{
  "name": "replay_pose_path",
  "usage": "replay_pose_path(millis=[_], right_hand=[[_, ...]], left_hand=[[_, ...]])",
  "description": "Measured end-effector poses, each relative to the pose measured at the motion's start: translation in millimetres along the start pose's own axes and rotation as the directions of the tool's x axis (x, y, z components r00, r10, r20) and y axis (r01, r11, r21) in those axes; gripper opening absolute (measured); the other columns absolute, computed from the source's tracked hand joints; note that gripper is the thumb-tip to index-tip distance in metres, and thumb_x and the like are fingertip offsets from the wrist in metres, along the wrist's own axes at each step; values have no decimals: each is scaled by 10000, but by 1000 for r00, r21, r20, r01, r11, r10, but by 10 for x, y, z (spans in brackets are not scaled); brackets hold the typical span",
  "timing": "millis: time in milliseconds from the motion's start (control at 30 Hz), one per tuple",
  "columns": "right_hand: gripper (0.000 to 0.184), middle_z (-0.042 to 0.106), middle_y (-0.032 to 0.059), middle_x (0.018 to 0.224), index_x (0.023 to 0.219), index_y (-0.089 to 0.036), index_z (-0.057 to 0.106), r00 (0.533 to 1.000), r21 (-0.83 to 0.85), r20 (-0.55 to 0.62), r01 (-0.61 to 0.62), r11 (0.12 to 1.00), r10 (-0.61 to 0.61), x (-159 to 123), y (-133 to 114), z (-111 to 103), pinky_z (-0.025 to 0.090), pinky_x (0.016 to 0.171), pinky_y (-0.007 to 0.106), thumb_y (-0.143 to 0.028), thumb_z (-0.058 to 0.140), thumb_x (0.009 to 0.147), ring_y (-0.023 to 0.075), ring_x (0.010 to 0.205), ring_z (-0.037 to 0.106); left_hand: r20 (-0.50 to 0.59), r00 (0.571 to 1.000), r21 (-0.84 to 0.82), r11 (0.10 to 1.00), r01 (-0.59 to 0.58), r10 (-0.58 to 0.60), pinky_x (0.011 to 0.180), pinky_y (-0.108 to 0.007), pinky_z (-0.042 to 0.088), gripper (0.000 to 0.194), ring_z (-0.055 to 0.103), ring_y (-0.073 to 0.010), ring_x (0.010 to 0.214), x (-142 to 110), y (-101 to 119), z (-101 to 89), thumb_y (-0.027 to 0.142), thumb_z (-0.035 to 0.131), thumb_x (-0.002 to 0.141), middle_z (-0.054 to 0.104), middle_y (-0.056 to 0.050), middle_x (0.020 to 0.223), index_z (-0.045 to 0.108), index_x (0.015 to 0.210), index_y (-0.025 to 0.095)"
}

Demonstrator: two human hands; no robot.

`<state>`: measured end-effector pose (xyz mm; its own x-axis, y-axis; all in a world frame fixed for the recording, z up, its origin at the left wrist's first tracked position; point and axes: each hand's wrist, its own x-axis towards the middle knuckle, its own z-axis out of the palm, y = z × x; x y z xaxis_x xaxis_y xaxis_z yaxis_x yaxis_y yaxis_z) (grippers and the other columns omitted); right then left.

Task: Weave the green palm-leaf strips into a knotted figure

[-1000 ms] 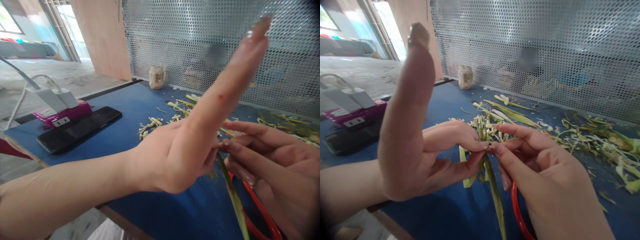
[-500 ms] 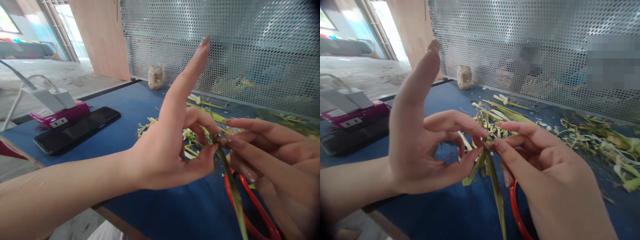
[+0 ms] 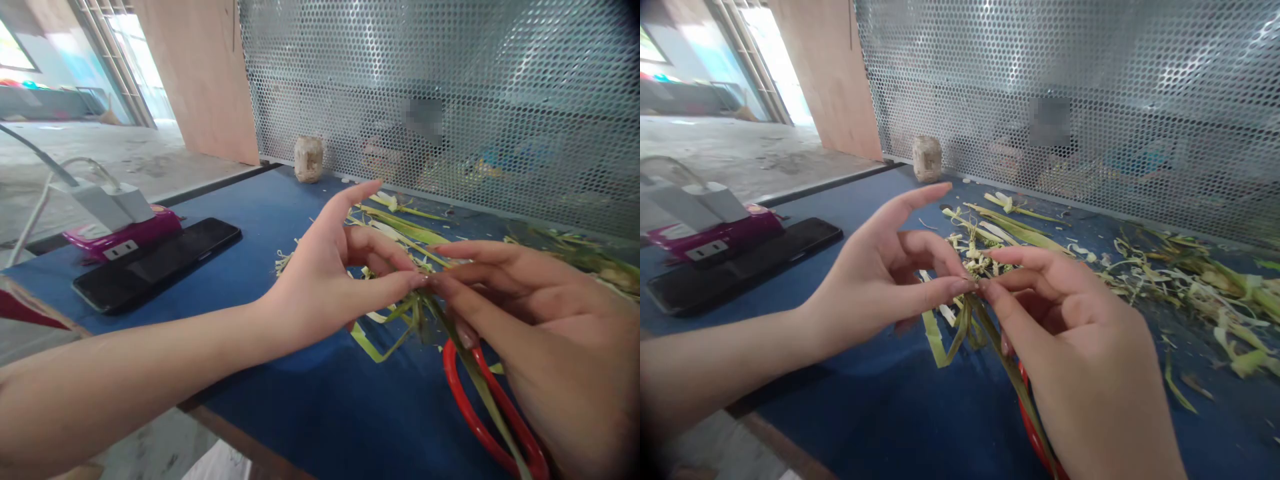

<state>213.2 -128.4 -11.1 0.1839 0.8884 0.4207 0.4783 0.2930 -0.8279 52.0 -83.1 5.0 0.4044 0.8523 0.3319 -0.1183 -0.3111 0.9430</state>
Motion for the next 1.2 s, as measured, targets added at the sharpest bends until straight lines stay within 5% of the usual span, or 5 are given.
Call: replay_pose_path(millis=[300, 500, 633, 1067, 1200], right_hand=[[239, 667, 27, 717, 935, -221, 618, 999, -14, 33, -41, 999, 42, 80, -29, 43, 464, 385, 190, -323, 623, 719, 127, 537, 598], [274, 667, 46, 757, 958, -182, 586, 992, 25, 106, -73, 997, 70, 114, 26, 90, 461, 433, 213, -335, 597, 731, 141, 586, 607], [233, 671, 53, 806, 908, -180, 592, 987, 69, 160, 8, 998, -19, 135, 107, 164, 514, 698, 285, -331, 594, 732, 177, 770, 637], [178, 670, 64, 772, 817, -166, 603, 996, -18, 88, 35, 999, -34, 323, 109, 356, 490, 728, 325, -280, 556, 688, 192, 735, 633], [178, 673, 82, 766, 801, -142, 613, 999, -70, 38, -10, 997, 13, 466, 78, 394, 482, 698, 327, -249, 549, 674, 205, 728, 632]], left_hand=[[10, 967, -233, 939, 251, -256, 268, -99, 301, 763, 518, -62, 479, 65, -33, -19, 170, 667, 686, 589, 12, 742, 232, 1312, 207], [13, 963, -261, 929, 262, -268, 276, -109, 270, 824, 458, -42, 431, 52, -82, -18, 178, 687, 660, 573, 20, 713, 208, 1331, 192], [-5, 970, -267, 935, 233, -243, 287, -116, 287, 881, 449, -43, 427, 68, -155, -45, 167, 726, 603, 572, 31, 671, 228, 1329, 157], [-38, 982, -201, 964, 175, -186, 304, -130, 279, 829, 514, -44, 401, 175, -190, -156, 158, 634, 720, 641, -18, 765, 115, 1366, 155], [-69, 978, -139, 972, 187, -198, 322, -133, 293, 710, 453, -28, 393, 232, -227, -232, 150, 616, 742, 608, 6, 730, 213, 1326, 153]])
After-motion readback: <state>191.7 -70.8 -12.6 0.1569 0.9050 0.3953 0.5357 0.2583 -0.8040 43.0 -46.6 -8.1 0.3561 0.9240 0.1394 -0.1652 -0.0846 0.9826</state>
